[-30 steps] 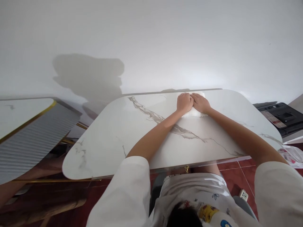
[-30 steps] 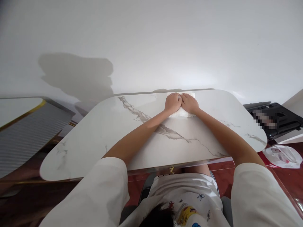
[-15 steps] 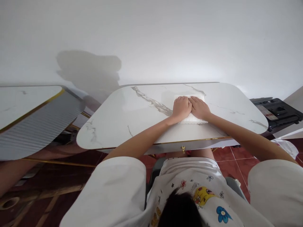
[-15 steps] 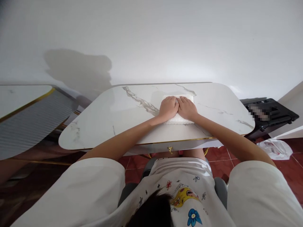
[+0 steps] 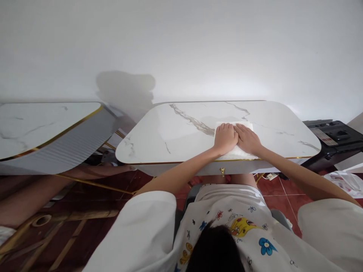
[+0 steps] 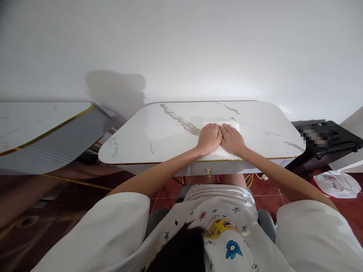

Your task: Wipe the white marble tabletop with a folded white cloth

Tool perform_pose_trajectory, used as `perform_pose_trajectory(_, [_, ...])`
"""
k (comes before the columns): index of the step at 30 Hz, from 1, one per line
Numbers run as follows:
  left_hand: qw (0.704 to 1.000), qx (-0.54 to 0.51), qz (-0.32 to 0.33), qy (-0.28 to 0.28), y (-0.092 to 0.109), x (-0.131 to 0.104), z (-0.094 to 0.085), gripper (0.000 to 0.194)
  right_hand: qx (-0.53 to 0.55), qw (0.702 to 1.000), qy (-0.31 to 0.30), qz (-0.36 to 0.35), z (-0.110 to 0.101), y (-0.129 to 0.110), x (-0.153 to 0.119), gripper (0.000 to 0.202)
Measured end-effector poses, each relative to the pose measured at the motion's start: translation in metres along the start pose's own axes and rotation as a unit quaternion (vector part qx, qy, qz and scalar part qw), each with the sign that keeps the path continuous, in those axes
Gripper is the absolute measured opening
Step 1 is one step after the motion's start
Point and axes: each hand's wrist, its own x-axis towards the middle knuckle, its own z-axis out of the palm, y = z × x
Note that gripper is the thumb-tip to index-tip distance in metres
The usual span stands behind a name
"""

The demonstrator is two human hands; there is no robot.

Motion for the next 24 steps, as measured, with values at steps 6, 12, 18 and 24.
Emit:
perform_pose_trajectory(6, [1.000,-0.021,0.017,-0.006,0.029,0.011,0.008,0.025,-0.015,1.000,0.005,0.012,-0.014,0.030,-0.013,0.054])
perform_pose_trajectory(12, [0.998,-0.044,0.039,0.005,0.048,0.030,0.024,0.026,-0.017,0.998,0.018,0.050,-0.022,0.055,-0.019,0.052])
perform_pose_trajectory(18, [0.998,-0.057,0.040,0.001,0.037,0.055,0.030,0.025,0.000,0.998,0.035,0.055,-0.015,0.067,0.005,0.050])
perform_pose_trajectory(24, [0.998,-0.054,0.013,0.001,0.019,0.104,0.043,0.027,0.002,0.998,0.017,0.053,-0.008,0.089,0.057,0.050])
